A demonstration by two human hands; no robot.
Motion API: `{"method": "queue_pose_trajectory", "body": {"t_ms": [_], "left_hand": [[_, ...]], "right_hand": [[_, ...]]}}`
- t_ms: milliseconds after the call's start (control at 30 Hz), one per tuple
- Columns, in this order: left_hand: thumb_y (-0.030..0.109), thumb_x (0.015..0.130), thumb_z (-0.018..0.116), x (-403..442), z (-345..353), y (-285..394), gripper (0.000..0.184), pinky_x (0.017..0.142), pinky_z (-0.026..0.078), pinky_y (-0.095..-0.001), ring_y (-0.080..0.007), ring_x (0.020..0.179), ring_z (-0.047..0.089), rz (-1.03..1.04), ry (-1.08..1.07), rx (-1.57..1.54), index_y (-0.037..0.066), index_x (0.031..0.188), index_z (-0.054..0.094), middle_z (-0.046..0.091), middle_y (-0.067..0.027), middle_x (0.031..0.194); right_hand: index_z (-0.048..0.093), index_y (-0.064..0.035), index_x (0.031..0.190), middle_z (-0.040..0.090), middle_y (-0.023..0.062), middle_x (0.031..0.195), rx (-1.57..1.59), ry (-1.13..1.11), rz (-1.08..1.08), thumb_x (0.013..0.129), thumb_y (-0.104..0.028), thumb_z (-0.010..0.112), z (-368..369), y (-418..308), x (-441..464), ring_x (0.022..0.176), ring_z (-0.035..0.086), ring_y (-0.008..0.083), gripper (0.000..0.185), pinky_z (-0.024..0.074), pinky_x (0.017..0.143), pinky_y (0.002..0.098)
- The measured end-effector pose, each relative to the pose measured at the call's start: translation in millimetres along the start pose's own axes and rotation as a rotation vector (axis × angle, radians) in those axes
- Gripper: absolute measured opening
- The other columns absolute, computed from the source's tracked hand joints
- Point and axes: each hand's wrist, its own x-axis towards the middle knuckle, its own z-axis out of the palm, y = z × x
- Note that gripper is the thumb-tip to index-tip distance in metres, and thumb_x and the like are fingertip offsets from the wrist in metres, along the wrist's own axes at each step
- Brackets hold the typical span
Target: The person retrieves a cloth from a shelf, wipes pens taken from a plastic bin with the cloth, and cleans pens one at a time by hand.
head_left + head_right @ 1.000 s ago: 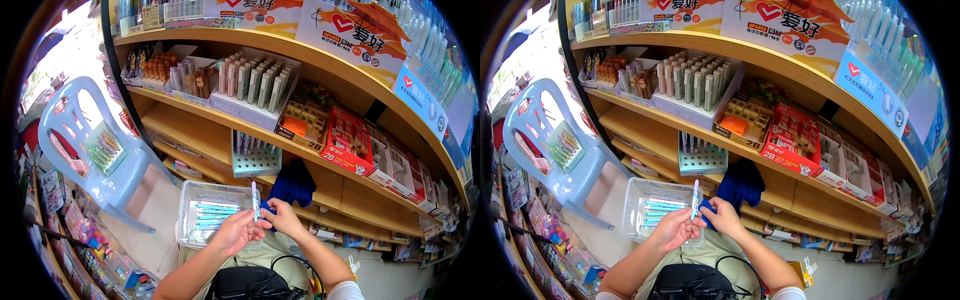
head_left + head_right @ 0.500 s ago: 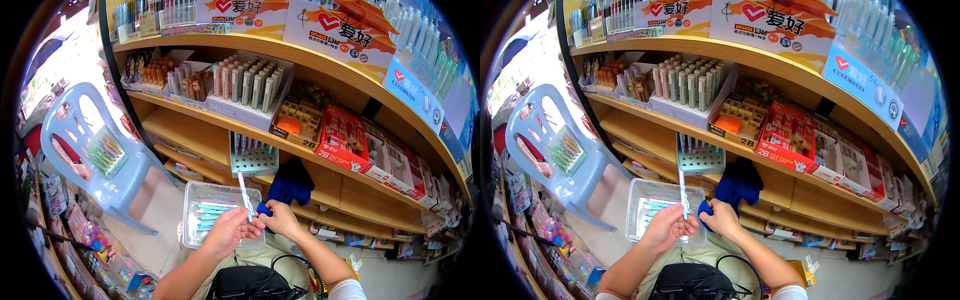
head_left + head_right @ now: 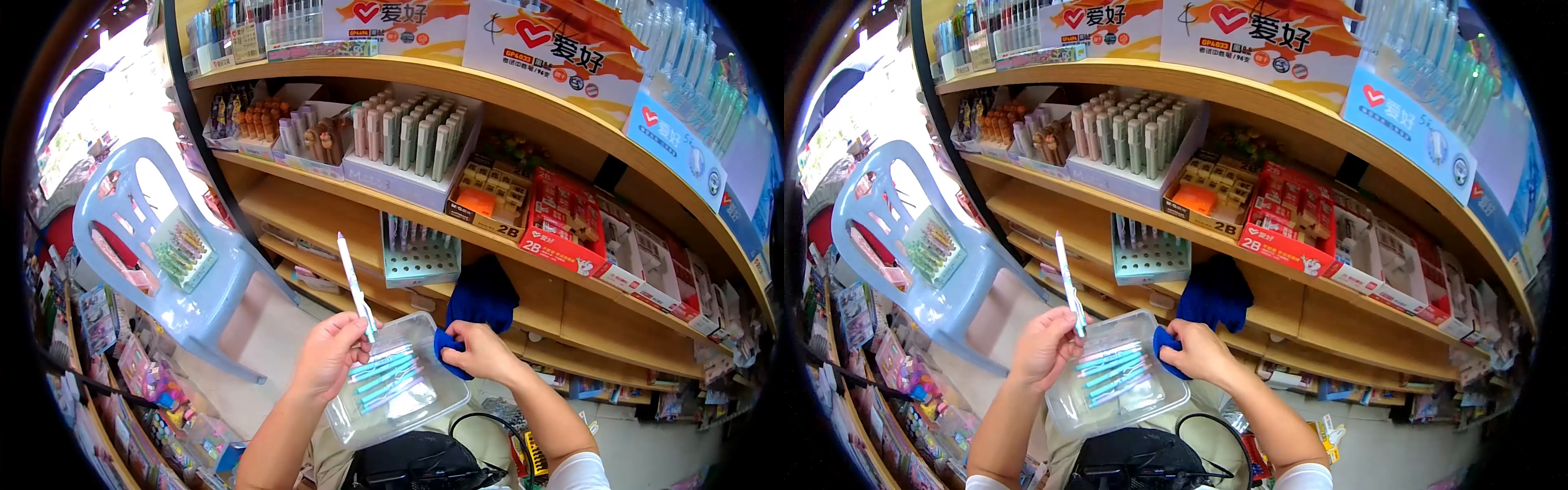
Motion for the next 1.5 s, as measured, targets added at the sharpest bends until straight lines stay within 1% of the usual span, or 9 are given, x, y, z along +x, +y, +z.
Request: {"method": "queue_pose_trajectory", "body": {"t_ms": [200, 267, 333, 400, 667, 1000, 1133, 1333, 1500], "left_hand": [[0.008, 0.081, 0.057, 9.7, 5.6, -16.3, 0.012, 0.050, 0.041, -0.0184, -0.0072, 0.055, 0.050, -0.102, -0.053, 0.007, 0.000, 0.090, 0.058, 0.055, -0.0020, 0.066], [0.006, 0.079, 0.058, 8.7, 5.7, -18.1, 0.013, 0.052, 0.042, -0.0186, -0.0081, 0.057, 0.052, -0.094, -0.062, -0.004, -0.001, 0.090, 0.057, 0.058, -0.0051, 0.070], [0.005, 0.079, 0.058, 9.5, 3.6, -19.5, 0.013, 0.053, 0.044, -0.0191, -0.0087, 0.058, 0.054, -0.071, -0.099, -0.018, -0.001, 0.091, 0.056, 0.060, -0.0071, 0.072], [0.004, 0.079, 0.058, 10.0, 2.8, -20.5, 0.012, 0.054, 0.045, -0.0202, -0.0097, 0.059, 0.055, -0.075, -0.107, -0.039, -0.001, 0.090, 0.055, 0.061, -0.0092, 0.075], [0.007, 0.077, 0.063, 9.2, 1.6, -31.6, 0.013, 0.054, 0.044, -0.0194, -0.0085, 0.060, 0.054, -0.057, -0.050, -0.017, 0.001, 0.087, 0.059, 0.060, -0.0047, 0.072], [0.008, 0.080, 0.060, 9.7, -10.1, -32.2, 0.016, 0.053, 0.044, -0.0209, -0.0108, 0.060, 0.053, 0.112, 0.059, -0.099, 0.001, 0.094, 0.055, 0.056, -0.0050, 0.072], [0.006, 0.080, 0.057, 9.8, -16.1, -30.6, 0.011, 0.052, 0.047, -0.0223, -0.0130, 0.058, 0.055, 0.206, 0.067, -0.082, 0.002, 0.088, 0.051, 0.056, -0.0069, 0.069], [0.001, 0.077, 0.061, 6.9, -18.2, -36.8, 0.015, 0.059, 0.048, -0.0249, -0.0149, 0.063, 0.056, 0.369, -0.030, 0.074, 0.000, 0.090, 0.053, 0.056, -0.0092, 0.076], [-0.001, 0.075, 0.062, 10.0, -19.2, -41.2, 0.016, 0.059, 0.049, -0.0252, -0.0151, 0.065, 0.057, 0.431, -0.128, 0.123, -0.001, 0.089, 0.055, 0.057, -0.0099, 0.080]], "right_hand": [[0.058, 0.0015, 0.085, 0.060, 0.0163, 0.072, 0.052, 0.198, -0.051, 0.073, -0.027, 0.065, -4.5, 3.9, -2.5, 0.063, 0.059, 0.0243, 0.032, 0.0454, 0.059, 0.0314], [0.059, 0.0003, 0.087, 0.061, 0.0054, 0.074, 0.328, 0.238, -0.081, 0.078, -0.013, 0.062, -10.0, -2.4, -1.2, 0.066, 0.054, 0.0088, 0.017, 0.0440, 0.060, 0.0236], [0.059, 0.0004, 0.088, 0.060, 0.0010, 0.077, 0.651, 0.215, -0.081, 0.080, -0.009, 0.060, -12.1, -10.7, 0.0, 0.069, 0.052, 0.0057, 0.013, 0.0435, 0.062, 0.0207], [0.059, 0.0006, 0.089, 0.060, 0.0001, 0.078, 0.780, 0.189, -0.119, 0.080, -0.009, 0.060, -6.1, -28.7, -0.9, 0.069, 0.052, 0.0053, 0.013, 0.0435, 0.063, 0.0195], [0.056, 0.0007, 0.090, 0.061, 0.0100, 0.080, 0.391, 0.184, -0.346, 0.078, -0.011, 0.060, 33.4, -43.8, 5.4, 0.072, 0.059, 0.0157, 0.017, 0.0452, 0.067, 0.0267], [0.057, 0.0007, 0.093, 0.059, 0.0024, 0.078, 0.637, 0.193, -0.189, 0.079, -0.007, 0.059, 41.2, -32.8, 10.2, 0.072, 0.052, 0.0069, 0.016, 0.0437, 0.066, 0.0222], [0.057, 0.0012, 0.093, 0.059, -0.0007, 0.079, 0.584, 0.218, -0.307, 0.078, -0.005, 0.058, 43.5, -29.6, 11.7, 0.071, 0.051, 0.0045, 0.016, 0.0431, 0.064, 0.0198], [0.056, -0.0012, 0.090, 0.059, 0.0041, 0.078, 0.913, -0.062, 0.022, 0.077, -0.003, 0.056, 29.1, -25.9, 14.5, 0.063, 0.057, 0.0105, 0.013, 0.0475, 0.058, 0.0227], [0.060, -0.0024, 0.093, 0.059, 0.0000, 0.080, 1.072, -0.216, 0.126, 0.076, -0.005, 0.057, 21.6, -18.9, 17.2, 0.066, 0.053, 0.0046, 0.018, 0.0443, 0.061, 0.0187]]}}
